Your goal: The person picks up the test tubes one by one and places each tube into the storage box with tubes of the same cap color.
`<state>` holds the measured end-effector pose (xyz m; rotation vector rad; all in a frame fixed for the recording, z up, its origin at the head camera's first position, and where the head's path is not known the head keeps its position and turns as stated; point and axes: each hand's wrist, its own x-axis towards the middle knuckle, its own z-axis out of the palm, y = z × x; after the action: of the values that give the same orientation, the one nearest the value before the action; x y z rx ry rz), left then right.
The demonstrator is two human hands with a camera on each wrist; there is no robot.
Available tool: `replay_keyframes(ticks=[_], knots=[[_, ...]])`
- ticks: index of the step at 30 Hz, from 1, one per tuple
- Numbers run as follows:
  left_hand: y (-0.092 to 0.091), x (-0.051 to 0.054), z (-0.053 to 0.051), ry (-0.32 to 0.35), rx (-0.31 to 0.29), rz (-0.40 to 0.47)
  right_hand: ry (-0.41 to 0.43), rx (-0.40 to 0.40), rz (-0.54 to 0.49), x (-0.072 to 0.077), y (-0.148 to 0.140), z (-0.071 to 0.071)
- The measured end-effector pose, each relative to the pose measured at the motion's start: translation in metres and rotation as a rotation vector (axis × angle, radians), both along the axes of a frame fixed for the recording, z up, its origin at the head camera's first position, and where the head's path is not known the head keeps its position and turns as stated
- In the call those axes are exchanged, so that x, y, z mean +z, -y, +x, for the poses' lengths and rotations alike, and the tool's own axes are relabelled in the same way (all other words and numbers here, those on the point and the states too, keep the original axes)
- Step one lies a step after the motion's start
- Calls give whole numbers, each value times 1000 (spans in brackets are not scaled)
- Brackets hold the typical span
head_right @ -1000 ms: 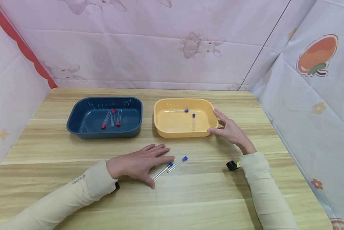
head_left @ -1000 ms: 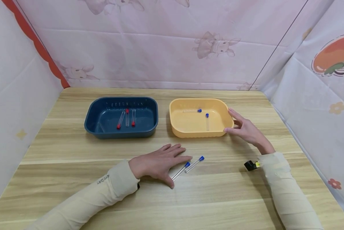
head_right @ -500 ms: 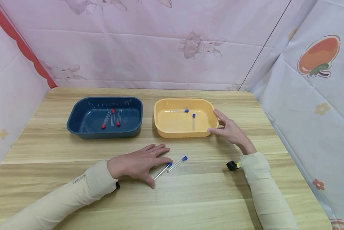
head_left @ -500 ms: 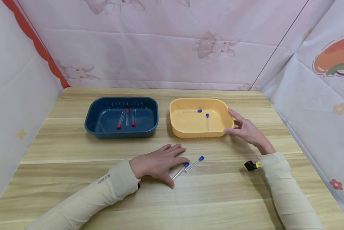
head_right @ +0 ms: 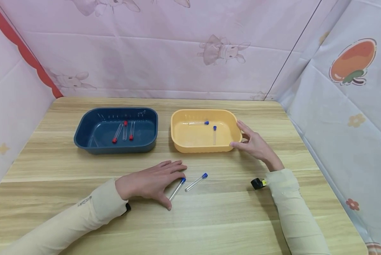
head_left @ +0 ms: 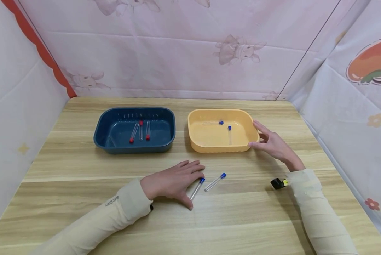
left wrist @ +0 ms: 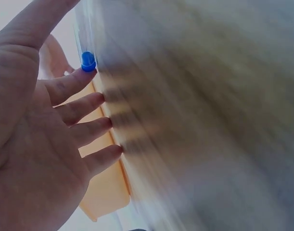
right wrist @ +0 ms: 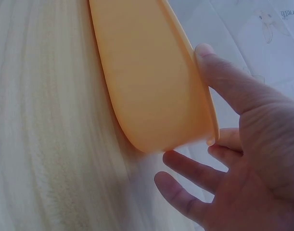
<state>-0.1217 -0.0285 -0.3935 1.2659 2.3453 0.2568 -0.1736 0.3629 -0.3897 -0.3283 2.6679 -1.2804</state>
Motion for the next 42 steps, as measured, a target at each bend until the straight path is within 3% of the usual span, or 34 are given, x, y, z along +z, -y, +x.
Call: replay_keyframes(ticks=[10, 16, 22, 42], knots=[[9, 8, 1, 41, 52, 33, -2, -4, 14, -1, -1, 0], [13, 11, 1, 76, 133, 70, -2, -3, 8, -2, -1, 0], [15, 16, 0, 68, 188, 107, -4, -4, 12, -3, -2, -1], [10, 51, -10, 38, 218, 256, 0, 1, 16, -1, -1, -2]])
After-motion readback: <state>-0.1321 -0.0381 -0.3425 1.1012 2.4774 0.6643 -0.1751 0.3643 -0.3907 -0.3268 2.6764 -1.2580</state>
